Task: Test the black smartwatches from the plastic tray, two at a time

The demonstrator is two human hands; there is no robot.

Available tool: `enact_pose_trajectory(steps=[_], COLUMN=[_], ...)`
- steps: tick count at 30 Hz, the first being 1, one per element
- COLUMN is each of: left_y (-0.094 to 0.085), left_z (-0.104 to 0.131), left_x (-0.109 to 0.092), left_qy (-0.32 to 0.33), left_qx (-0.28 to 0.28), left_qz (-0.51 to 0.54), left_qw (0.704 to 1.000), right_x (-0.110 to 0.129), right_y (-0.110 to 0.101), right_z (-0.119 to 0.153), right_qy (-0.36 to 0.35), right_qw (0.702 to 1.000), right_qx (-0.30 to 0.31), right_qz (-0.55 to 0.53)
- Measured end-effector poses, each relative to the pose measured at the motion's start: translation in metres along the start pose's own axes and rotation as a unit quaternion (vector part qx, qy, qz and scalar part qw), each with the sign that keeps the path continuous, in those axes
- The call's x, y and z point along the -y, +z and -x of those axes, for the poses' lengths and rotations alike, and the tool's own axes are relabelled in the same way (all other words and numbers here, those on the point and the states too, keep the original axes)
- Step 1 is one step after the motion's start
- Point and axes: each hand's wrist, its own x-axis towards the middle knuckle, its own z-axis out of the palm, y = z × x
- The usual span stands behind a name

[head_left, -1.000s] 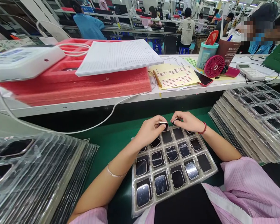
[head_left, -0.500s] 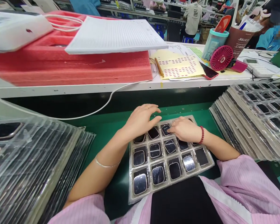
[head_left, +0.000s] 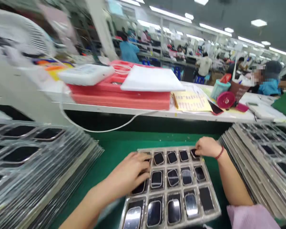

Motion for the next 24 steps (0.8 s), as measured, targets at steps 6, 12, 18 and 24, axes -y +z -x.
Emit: enact_pose_trajectory(steps=[6, 12, 18, 24], left_y=[0.031, 0.015, -0.018, -0.033], left_z=[0.042, 0.029, -0.026, -0.064], left_x=[-0.008, -0.025, -0.052, -0.071], left_qy=[-0.13, -0.08, 0.018, 0.11], left_qx=[-0.079, -0.132, -0.128, -0.084], left_qz=[0.055, 0.225, 0.317, 0.317], left_qw=[0.987, 0.962, 0.939, 0.938], right_x=[0.001, -0.002, 0.0, 0.009], right_y=[0.016, 0.022, 0.018, 0.009], right_z=[-0.008, -0.008, -0.006, -0.003], right_qy=[-0.038, -0.077, -0.132, -0.206], right_qw=[0.999, 0.995, 0.98, 0.896], right_qx=[-0.03, -0.023, -0.056, -0.154], right_qz=[-0.008, -0.062, -0.139, -0.363])
